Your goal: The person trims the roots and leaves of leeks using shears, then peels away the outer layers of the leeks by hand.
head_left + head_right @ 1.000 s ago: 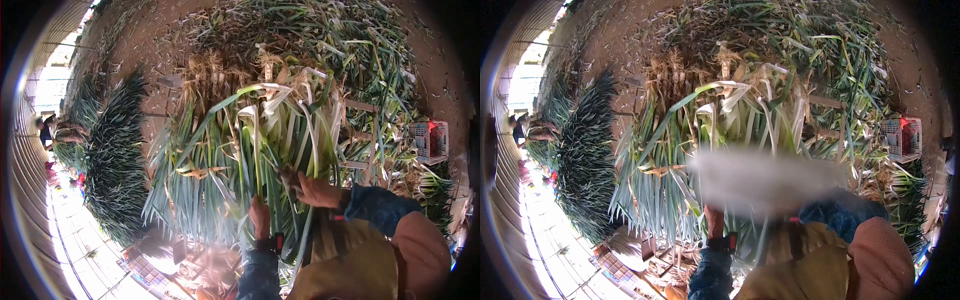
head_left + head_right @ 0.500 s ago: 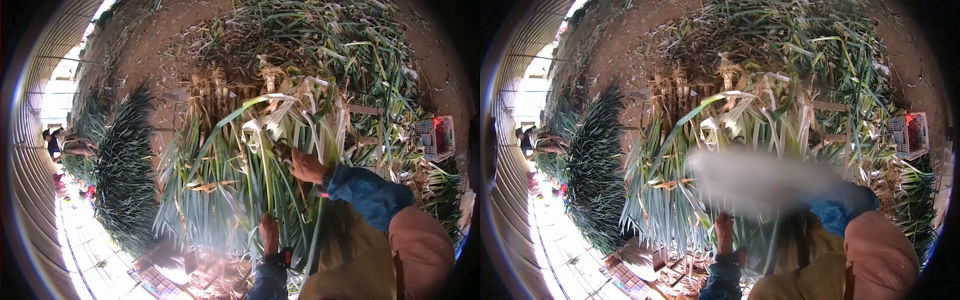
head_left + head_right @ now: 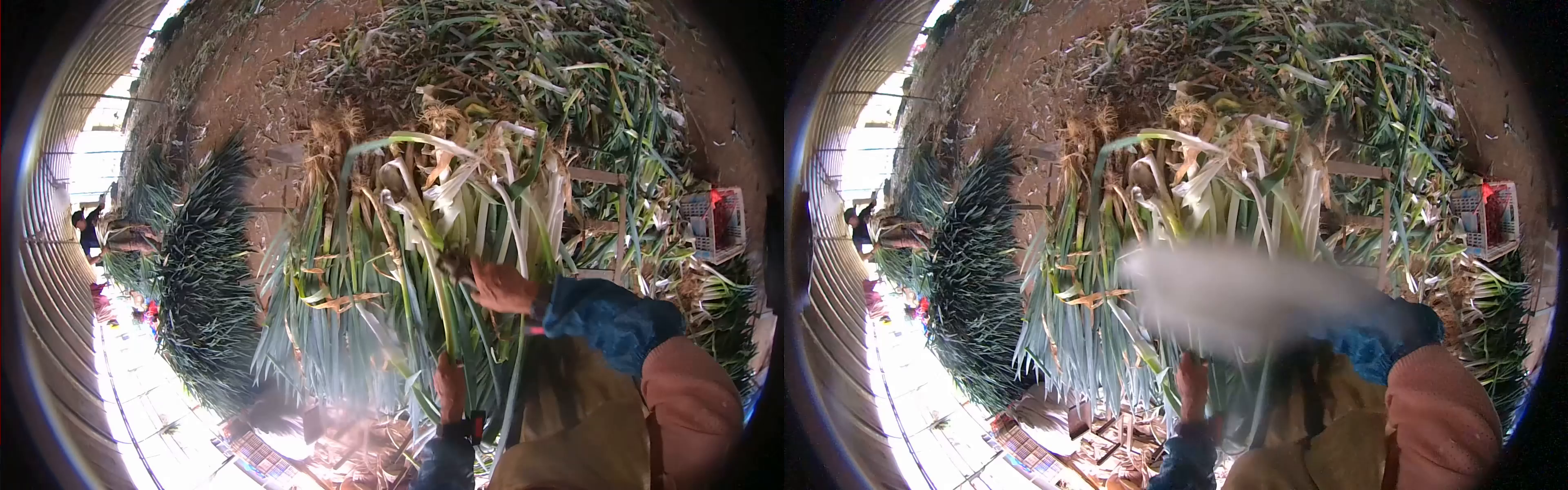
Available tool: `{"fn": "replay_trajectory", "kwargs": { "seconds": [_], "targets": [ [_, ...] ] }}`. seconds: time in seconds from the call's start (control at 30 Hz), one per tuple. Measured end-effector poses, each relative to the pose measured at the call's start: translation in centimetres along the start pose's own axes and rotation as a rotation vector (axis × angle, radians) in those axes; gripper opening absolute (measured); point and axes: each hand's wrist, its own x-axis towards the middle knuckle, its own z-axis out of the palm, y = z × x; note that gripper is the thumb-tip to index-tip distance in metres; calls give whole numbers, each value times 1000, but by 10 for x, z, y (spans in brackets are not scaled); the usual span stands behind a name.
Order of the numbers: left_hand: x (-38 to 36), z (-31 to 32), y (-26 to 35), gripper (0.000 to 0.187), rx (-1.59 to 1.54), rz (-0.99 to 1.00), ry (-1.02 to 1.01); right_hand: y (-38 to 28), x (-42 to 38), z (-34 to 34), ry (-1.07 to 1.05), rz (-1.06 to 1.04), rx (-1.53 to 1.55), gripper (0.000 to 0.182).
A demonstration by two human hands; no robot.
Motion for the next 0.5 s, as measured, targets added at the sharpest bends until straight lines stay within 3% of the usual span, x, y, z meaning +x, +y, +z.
{"fn": "replay_trajectory", "kwargs": {
  "seconds": [0.1,0.17,0.2,0.27,0.37,0.4,0.43,0.5],
  "targets": [
    [-34,47,-16,40,32,244,116,23,-34,37,-85,224,-99,60],
    [-68,57,23,39,91,223,183,57,-57,54,-115,386,-181,60],
    [-69,59,29,36,-12,471,175,76,-70,58,-111,456,-215,61],
    [-58,92,27,34,76,507,63,87,-91,57,-98,537,-268,61],
    [-48,101,47,29,200,420,-193,52,-102,54,-108,454,-201,63],
    [-42,102,49,30,232,410,-264,57,-108,64,-113,315,-80,69],
    [-39,102,49,30,267,400,-333,68,-109,71,-119,318,-131,69],
    [-53,100,45,29,312,434,-301,97,-108,80,-126,325,-235,70]
  ]
}}
